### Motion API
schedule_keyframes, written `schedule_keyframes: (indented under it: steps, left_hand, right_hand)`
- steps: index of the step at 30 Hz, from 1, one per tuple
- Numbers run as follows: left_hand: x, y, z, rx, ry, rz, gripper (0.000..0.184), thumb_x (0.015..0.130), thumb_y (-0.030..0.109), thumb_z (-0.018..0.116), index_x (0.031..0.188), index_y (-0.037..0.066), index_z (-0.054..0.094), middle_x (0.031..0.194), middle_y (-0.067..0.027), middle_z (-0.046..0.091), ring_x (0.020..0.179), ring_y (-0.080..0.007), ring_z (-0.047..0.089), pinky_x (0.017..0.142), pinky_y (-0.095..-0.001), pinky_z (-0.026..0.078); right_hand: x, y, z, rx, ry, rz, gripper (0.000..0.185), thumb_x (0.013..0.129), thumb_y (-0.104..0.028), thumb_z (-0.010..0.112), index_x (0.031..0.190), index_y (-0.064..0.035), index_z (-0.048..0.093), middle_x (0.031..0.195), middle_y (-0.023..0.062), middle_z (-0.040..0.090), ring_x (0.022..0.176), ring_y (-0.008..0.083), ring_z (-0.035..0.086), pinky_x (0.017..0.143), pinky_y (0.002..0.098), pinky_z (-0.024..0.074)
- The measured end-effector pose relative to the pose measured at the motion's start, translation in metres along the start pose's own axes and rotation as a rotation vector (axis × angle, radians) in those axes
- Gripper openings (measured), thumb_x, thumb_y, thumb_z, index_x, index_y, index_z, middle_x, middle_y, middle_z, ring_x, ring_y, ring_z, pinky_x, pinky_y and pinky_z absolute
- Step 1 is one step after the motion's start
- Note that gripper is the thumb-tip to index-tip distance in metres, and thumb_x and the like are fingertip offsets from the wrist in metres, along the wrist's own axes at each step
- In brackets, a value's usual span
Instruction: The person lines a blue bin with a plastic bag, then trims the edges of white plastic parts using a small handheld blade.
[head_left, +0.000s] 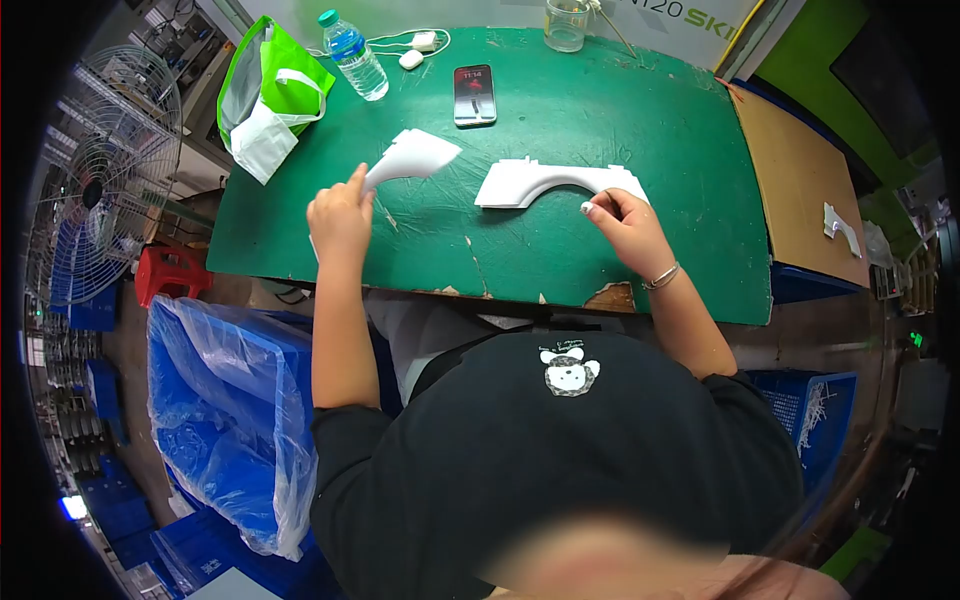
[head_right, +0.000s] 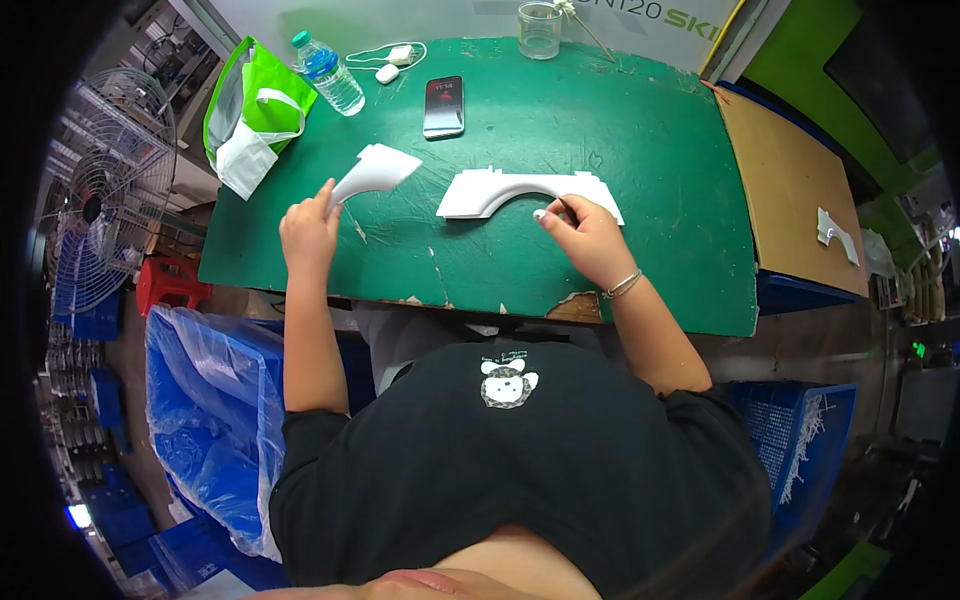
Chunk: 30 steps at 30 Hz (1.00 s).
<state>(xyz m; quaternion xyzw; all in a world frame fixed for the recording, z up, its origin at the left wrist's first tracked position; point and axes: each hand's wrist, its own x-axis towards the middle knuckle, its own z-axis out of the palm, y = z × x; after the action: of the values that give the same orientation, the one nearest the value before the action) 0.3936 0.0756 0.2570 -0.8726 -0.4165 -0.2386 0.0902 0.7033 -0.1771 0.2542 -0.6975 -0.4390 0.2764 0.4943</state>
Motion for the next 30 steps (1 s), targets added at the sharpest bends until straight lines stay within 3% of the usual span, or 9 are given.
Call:
schedule_keyframes:
  steps: [4,6,7,9,13,16,18,19,30]
  left_hand:
    - [0.002,-0.006,0.000,0.126,0.206,0.072,0.037,0.084,0.025,0.070,0.118,0.011,0.067,0.099,-0.0103,0.066,0.090,-0.0273,0.061,0.090,-0.0399,0.045]
    - [0.004,0.007,-0.021,-0.449,0.046,0.008,0.034,0.088,0.025,0.067,0.118,0.007,0.065,0.113,-0.0142,0.065,0.104,-0.0277,0.060,0.099,-0.0435,0.041]
    - [0.005,0.016,-0.040,-0.450,0.045,0.008,0.034,0.088,0.025,0.067,0.118,0.007,0.065,0.113,-0.0142,0.065,0.104,-0.0277,0.060,0.099,-0.0435,0.041]
    - [0.006,0.041,-0.091,-1.371,-0.253,0.155,0.037,0.090,0.027,0.064,0.122,0.009,0.061,0.125,-0.0212,0.060,0.120,-0.0329,0.053,0.103,-0.0490,0.038]
    - [0.000,0.095,-0.183,-1.894,-0.390,0.826,0.022,0.092,0.029,0.064,0.111,0.018,0.061,0.143,-0.0304,0.041,0.138,-0.0504,0.028,0.111,-0.0648,0.022]
    - [-0.007,0.127,-0.220,-2.112,-0.231,0.896,0.022,0.091,0.029,0.065,0.111,0.021,0.060,0.146,-0.0223,0.040,0.133,-0.0468,0.036,0.113,-0.0617,0.022]
    - [-0.042,0.162,-0.326,-1.261,-0.301,-0.164,0.025,0.099,0.026,0.047,0.100,0.002,0.055,0.103,-0.0125,0.059,0.085,-0.0249,0.055,0.097,-0.0472,0.041]
    - [-0.033,0.174,-0.318,-1.775,-0.235,-0.186,0.024,0.101,0.021,0.044,0.096,0.000,0.052,0.090,-0.0077,0.055,0.081,-0.0217,0.053,0.092,-0.0433,0.045]
    - [-0.027,0.189,-0.322,-1.908,-0.256,0.122,0.020,0.100,0.016,0.042,0.101,0.000,0.053,0.096,-0.0091,0.056,0.088,-0.0231,0.053,0.095,-0.0438,0.044]
  right_hand:
    - [0.000,-0.001,-0.004,-0.260,0.064,0.007,0.033,0.086,-0.034,0.069,0.089,-0.0023,0.064,0.063,0.0021,0.052,0.057,0.0111,0.047,0.054,0.0290,0.0386]
    - [-0.001,-0.002,-0.003,-0.513,0.025,0.095,0.037,0.085,-0.040,0.066,0.086,-0.0031,0.064,0.065,0.0089,0.058,0.059,0.0205,0.057,0.057,0.0346,0.0439]
    - [-0.001,0.001,-0.002,-0.514,0.025,0.095,0.037,0.085,-0.040,0.066,0.086,-0.0031,0.064,0.065,0.0089,0.058,0.059,0.0205,0.057,0.057,0.0346,0.0439]
    - [-0.001,0.012,0.001,-0.657,0.013,0.103,0.038,0.085,-0.043,0.065,0.083,-0.0047,0.064,0.070,0.0121,0.065,0.065,0.0280,0.063,0.059,0.0390,0.0478]
    - [0.001,0.017,0.008,-0.756,0.048,0.126,0.037,0.085,-0.043,0.065,0.081,-0.0059,0.063,0.072,0.0121,0.067,0.067,0.0301,0.065,0.060,0.0410,0.0499]
    - [0.001,0.018,0.010,-0.782,0.105,0.111,0.038,0.085,-0.043,0.065,0.082,-0.0056,0.064,0.072,0.0122,0.067,0.070,0.0312,0.066,0.061,0.0423,0.0514]
    - [-0.005,0.022,0.010,-0.840,0.113,0.069,0.037,0.085,-0.043,0.065,0.082,-0.0058,0.064,0.073,0.0125,0.068,0.068,0.0321,0.066,0.061,0.0428,0.0515]
    - [-0.001,0.022,0.013,-0.853,0.158,0.038,0.036,0.085,-0.042,0.065,0.082,-0.0060,0.064,0.073,0.0126,0.068,0.068,0.0322,0.066,0.061,0.0431,0.0515]
    - [-0.005,0.025,0.019,-0.868,0.186,0.024,0.037,0.086,-0.042,0.063,0.080,-0.0058,0.062,0.073,0.0124,0.066,0.068,0.0317,0.065,0.060,0.0443,0.0492]
